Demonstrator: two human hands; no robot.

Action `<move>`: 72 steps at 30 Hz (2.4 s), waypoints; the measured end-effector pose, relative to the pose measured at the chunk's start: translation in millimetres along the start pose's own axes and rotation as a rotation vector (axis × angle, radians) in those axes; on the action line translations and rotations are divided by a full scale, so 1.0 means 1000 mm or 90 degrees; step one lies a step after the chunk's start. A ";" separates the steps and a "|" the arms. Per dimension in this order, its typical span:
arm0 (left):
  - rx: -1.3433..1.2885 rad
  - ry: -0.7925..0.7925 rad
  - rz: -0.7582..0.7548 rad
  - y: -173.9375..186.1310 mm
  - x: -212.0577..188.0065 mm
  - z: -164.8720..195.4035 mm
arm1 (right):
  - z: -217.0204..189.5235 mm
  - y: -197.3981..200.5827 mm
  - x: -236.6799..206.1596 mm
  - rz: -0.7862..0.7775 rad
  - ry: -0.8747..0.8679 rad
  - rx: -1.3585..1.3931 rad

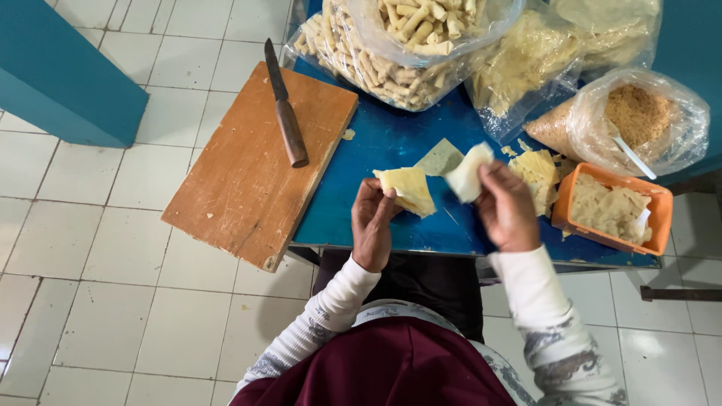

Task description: The person sits at a blue table and stacks thin square food sheets into a fanned pile, spooning brown powder from a plastic bag onto individual sheets, folding some sheets by hand, and placing finished pieces into an orange container. A knife rests unused on a wooden board beside the work area.

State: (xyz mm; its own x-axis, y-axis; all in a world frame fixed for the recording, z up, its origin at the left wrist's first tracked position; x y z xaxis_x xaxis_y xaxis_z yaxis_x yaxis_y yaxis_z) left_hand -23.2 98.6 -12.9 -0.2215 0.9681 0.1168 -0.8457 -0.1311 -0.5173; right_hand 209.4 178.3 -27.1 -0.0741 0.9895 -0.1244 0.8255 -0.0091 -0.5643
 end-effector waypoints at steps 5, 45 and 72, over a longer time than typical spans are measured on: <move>-0.009 -0.023 0.010 0.004 -0.002 0.000 | -0.054 -0.040 0.020 0.016 0.385 -0.644; 0.037 -0.004 -0.004 0.006 -0.002 -0.012 | 0.039 -0.036 -0.013 -0.095 -0.172 0.036; 0.062 -0.035 0.086 0.023 -0.004 0.005 | -0.031 -0.114 -0.070 -0.259 0.596 -0.921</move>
State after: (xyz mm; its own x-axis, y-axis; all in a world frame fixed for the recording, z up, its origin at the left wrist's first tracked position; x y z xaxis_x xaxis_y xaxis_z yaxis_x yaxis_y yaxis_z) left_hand -44.1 91.0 -21.4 -0.3600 0.9277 0.0991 -0.8492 -0.2819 -0.4465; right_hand 137.5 114.1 71.0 -0.4939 0.6444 0.5837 0.6639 -0.1541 0.7318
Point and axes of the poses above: each hand's wrist, its own x-axis towards the middle knuckle, its own y-axis out of the back of the hand, z = x × y, the point moved 9 cm from there along x, towards the middle knuckle, and after that the axes turned 11 degrees about x, right-handed, at the moved point
